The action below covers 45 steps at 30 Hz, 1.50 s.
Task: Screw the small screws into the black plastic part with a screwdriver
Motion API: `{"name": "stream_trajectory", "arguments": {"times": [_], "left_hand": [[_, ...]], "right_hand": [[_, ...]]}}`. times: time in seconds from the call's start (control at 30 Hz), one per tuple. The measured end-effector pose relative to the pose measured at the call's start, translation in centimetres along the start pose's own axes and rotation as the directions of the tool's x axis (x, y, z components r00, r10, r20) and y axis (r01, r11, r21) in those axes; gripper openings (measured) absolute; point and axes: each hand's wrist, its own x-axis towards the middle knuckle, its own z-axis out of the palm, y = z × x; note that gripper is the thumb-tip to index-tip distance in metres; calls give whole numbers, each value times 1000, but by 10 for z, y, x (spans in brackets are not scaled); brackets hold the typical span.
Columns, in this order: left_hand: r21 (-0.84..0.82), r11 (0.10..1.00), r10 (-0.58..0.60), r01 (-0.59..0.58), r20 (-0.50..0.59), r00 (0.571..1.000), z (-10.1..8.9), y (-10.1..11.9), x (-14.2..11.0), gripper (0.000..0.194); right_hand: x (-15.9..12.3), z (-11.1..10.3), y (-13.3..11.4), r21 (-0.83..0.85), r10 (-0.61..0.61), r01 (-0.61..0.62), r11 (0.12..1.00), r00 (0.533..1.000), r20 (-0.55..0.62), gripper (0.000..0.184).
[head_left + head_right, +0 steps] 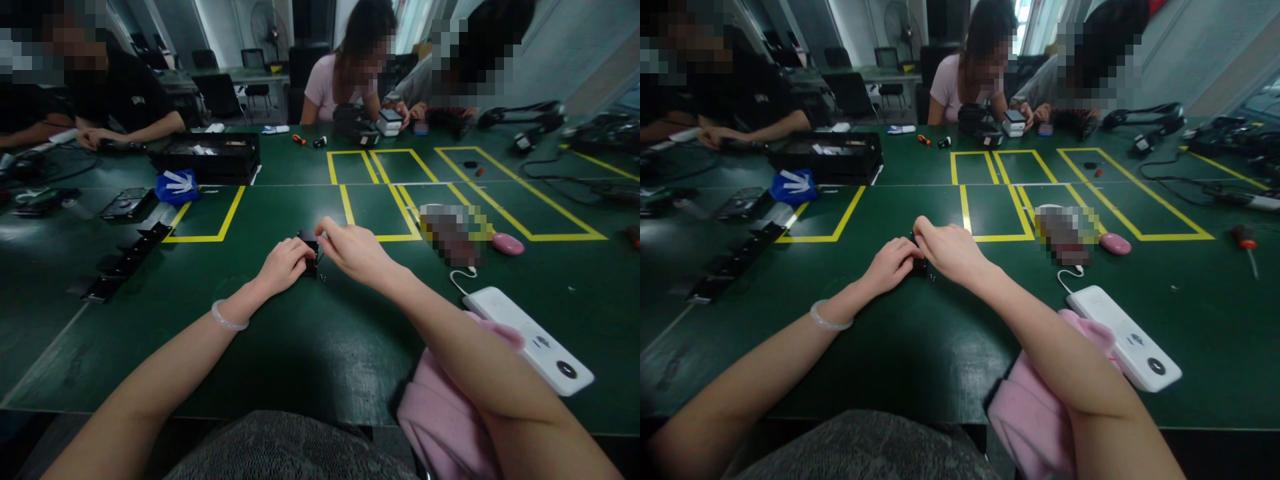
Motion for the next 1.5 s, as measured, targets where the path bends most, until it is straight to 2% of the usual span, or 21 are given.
{"name": "stream_trajectory", "arguments": {"times": [0.17,0.37,0.57,0.73,0.93,1.13,1.33,1.5], "left_hand": [[7,1000,9,-9,-1,1000,1,0,0,21],[5,1000,5,-5,-7,1000,3,-1,0,21],[-2,1000,-1,1,-2,1000,1,-1,0,20],[-3,1000,17,-17,-15,1000,0,0,0,21],[10,1000,14,-14,-10,1000,1,-1,-1,20],[12,999,41,-40,-37,998,2,-2,-1,21],[13,999,42,-42,-27,999,3,-1,-2,21],[10,999,46,-46,-18,999,2,2,-2,21]], "right_hand": [[1,1,1,-61,32,-31,998,999,13,39],[1,1,1,-15,15,-15,1000,1000,-9,39],[0,-1,1,-71,39,-38,997,999,20,39],[1,1,2,12,9,-9,1000,1000,-21,37],[1,0,2,-54,37,-36,998,999,11,41],[1,3,2,44,9,-8,999,1000,-24,37],[1,1,-1,-22,40,-39,999,999,25,39],[0,1,-1,61,8,-7,998,1000,-11,38]]}}
